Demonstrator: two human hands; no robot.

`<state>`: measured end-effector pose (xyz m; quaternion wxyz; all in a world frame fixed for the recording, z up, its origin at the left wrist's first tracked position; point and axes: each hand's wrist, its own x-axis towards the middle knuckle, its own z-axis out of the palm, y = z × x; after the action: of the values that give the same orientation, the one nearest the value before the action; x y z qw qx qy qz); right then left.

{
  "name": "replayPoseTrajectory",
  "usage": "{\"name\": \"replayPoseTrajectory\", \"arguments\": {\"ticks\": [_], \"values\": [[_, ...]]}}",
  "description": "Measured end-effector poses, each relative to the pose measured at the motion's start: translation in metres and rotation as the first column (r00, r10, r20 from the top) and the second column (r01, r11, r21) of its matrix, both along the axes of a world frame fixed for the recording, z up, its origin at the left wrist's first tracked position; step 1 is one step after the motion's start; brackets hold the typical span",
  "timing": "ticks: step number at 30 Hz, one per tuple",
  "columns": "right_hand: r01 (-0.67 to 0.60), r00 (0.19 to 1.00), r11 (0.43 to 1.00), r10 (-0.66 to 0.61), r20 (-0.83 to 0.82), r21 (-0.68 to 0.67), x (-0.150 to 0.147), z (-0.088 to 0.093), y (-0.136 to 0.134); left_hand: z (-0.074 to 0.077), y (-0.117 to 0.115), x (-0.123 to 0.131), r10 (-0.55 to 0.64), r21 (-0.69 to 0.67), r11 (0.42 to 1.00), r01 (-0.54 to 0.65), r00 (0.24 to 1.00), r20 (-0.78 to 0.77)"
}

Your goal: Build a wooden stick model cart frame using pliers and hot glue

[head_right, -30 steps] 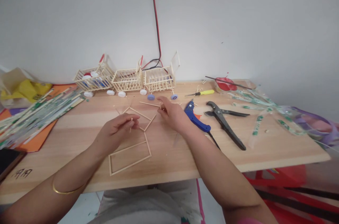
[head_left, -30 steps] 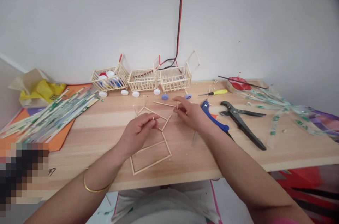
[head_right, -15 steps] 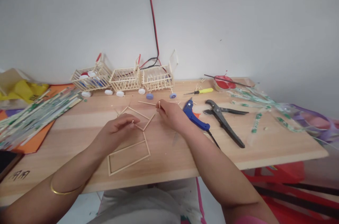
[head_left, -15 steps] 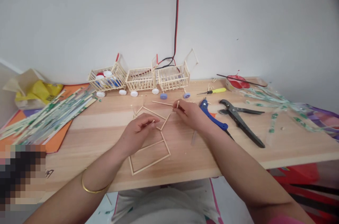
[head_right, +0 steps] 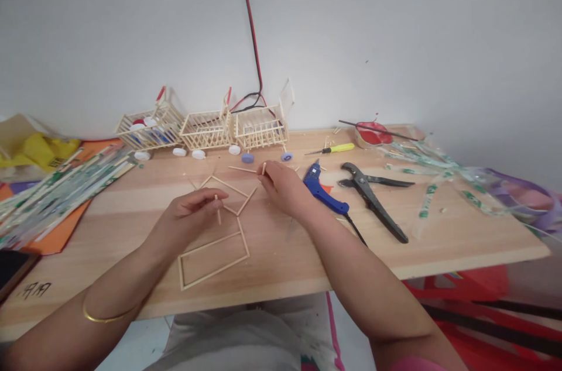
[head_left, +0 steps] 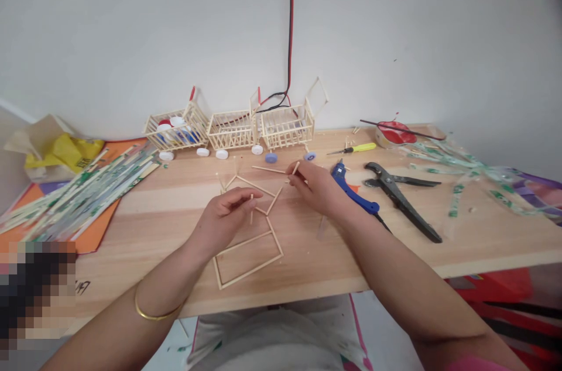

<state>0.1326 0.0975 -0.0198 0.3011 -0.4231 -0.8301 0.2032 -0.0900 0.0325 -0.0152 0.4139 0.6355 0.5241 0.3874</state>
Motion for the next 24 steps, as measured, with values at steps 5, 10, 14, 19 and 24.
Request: {"name": "replayPoseTrajectory", "arguments": {"ticks": [5, 10, 14, 19, 24], "values": [[-0.059, 0.998, 0.996, 0.058, -0.019, -0.068, -0.002, -0.001, -0.002, 0.005, -0.005, 0.004, 0.000, 0.013, 1.000, 0.000, 1.000, 0.016], [-0.174, 0.985, 0.982, 0.173, -0.020, -0.069, -0.006, -0.004, -0.004, -0.001, -0.007, 0.005, -0.018, 0.022, 1.000, 0.015, 0.990, 0.141], [-0.186, 0.982, 0.977, 0.188, 0.012, -0.104, -0.007, -0.003, -0.006, -0.002, -0.008, 0.006, 0.001, -0.022, 1.000, 0.006, 0.957, 0.289], [-0.222, 0.974, 0.968, 0.226, 0.026, -0.120, -0.010, 0.001, -0.009, 0.001, -0.007, 0.007, -0.008, -0.028, 0.999, 0.018, 0.949, 0.316], [-0.203, 0.978, 0.971, 0.207, 0.018, -0.125, -0.011, 0.002, -0.010, -0.003, -0.006, 0.006, -0.051, -0.020, 0.998, 0.056, 0.984, 0.173]]}}
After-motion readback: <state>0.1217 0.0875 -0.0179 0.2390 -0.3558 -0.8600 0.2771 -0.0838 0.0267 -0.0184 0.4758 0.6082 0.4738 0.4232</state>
